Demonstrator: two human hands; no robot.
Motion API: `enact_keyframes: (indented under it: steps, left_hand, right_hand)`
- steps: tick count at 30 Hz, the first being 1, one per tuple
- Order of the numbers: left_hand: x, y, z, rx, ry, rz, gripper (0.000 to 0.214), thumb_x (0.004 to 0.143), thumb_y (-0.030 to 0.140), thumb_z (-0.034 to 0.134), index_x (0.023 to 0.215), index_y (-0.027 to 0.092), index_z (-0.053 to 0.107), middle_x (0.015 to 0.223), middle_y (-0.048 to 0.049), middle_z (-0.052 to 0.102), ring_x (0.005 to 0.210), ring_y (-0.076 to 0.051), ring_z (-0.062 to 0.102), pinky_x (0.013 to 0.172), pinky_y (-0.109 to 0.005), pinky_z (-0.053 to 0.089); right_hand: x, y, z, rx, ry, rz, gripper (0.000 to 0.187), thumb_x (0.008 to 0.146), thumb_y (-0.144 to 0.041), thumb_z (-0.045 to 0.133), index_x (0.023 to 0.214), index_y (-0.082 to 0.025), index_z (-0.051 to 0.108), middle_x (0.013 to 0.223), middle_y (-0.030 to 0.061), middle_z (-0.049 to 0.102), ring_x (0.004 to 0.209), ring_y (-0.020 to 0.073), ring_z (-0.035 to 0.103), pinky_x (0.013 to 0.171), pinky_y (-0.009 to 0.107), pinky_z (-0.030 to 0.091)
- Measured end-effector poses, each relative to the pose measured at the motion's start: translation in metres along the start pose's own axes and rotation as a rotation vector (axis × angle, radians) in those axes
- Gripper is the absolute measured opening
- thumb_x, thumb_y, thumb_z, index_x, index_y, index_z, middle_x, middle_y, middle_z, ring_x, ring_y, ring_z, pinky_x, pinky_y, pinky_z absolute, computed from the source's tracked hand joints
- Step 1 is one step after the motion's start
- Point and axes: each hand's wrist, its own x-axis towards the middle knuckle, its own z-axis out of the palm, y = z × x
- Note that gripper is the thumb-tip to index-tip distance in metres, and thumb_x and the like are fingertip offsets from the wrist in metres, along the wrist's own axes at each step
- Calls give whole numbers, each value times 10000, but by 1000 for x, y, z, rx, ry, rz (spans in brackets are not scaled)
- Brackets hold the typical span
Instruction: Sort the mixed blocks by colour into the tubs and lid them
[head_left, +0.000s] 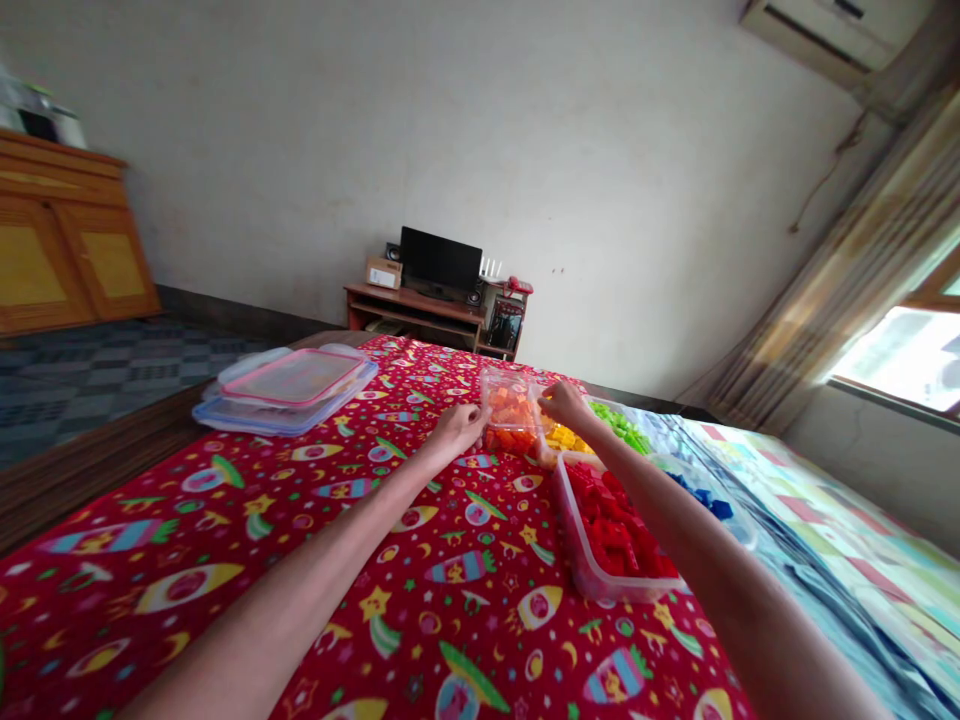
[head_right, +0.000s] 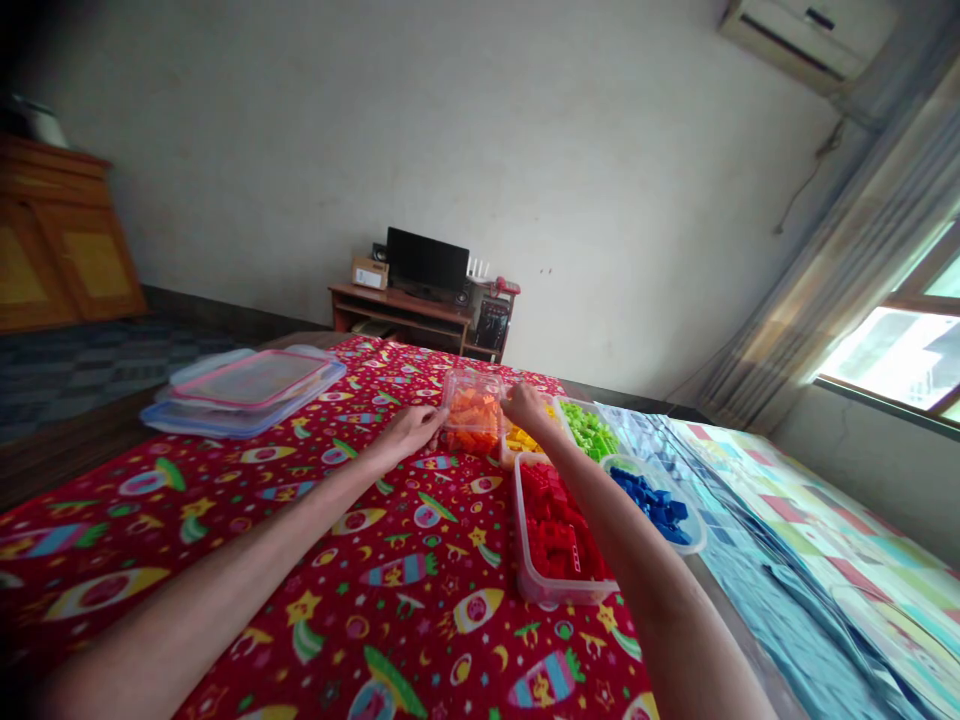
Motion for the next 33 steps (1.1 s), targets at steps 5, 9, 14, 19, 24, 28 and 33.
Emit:
enact_keyframes:
  steps: [5,9,14,19,24,28,33]
  left_hand:
    - [3,2,2,84,68,22,429,807,306,557,405,202,450,311,28,441,341,-120,427,439,-221,294]
    - [4,-2,5,-27,89,30,408,769,269,615,399,198,459,307,40,408,344,-106,399,435,-218,282]
    - [5,-5,11,-365,28,-213,330,748,337,665,509,167,514,387,44,462,333,-76,408,369,-181,273]
    - [8,-5,13,-513,48,-302,363,713,364,716,550,158,466,411,93,382,301,-24,331,321,-135,200]
    - [10,-8,15,-546,91,-331,383,731,358,707,540,162,439,388,102,360,278,-13,294,301,-127,176]
    - [9,-8,16,-542,95,-335,381,721,350,715,531,160,445,391,95,373,276,-16,305,298,-133,177]
    - [7,-6,14,-507,82,-326,365,755,317,684,520,154,458,390,85,386,285,-24,332,311,-140,201]
  right_hand:
    - [-6,1,7,-176,-53,-11,320,819,-187,427,940,-84,705,944,172,700,795,191,633,612,242,392]
    - [-4,-1,12,-210,-125,19,329,818,-176,420,964,-73,697,967,193,689,846,229,648,595,252,397]
    - [0,-1,19,-200,-138,3,320,811,-144,422,968,-69,691,952,185,686,834,215,641,598,241,397]
    - [0,0,23,-203,-137,-18,290,828,-151,431,913,-66,695,885,173,683,806,199,630,625,233,408]
    - [-3,-1,25,-198,-138,-45,253,805,-129,480,938,-85,691,859,168,683,858,219,633,663,236,420]
    - [-3,0,26,-198,-145,-50,274,815,-136,474,994,-96,677,932,174,685,921,230,632,686,238,428]
    - [0,2,27,-210,-166,-43,324,842,-152,420,1053,-88,659,1055,181,667,975,231,630,710,245,439]
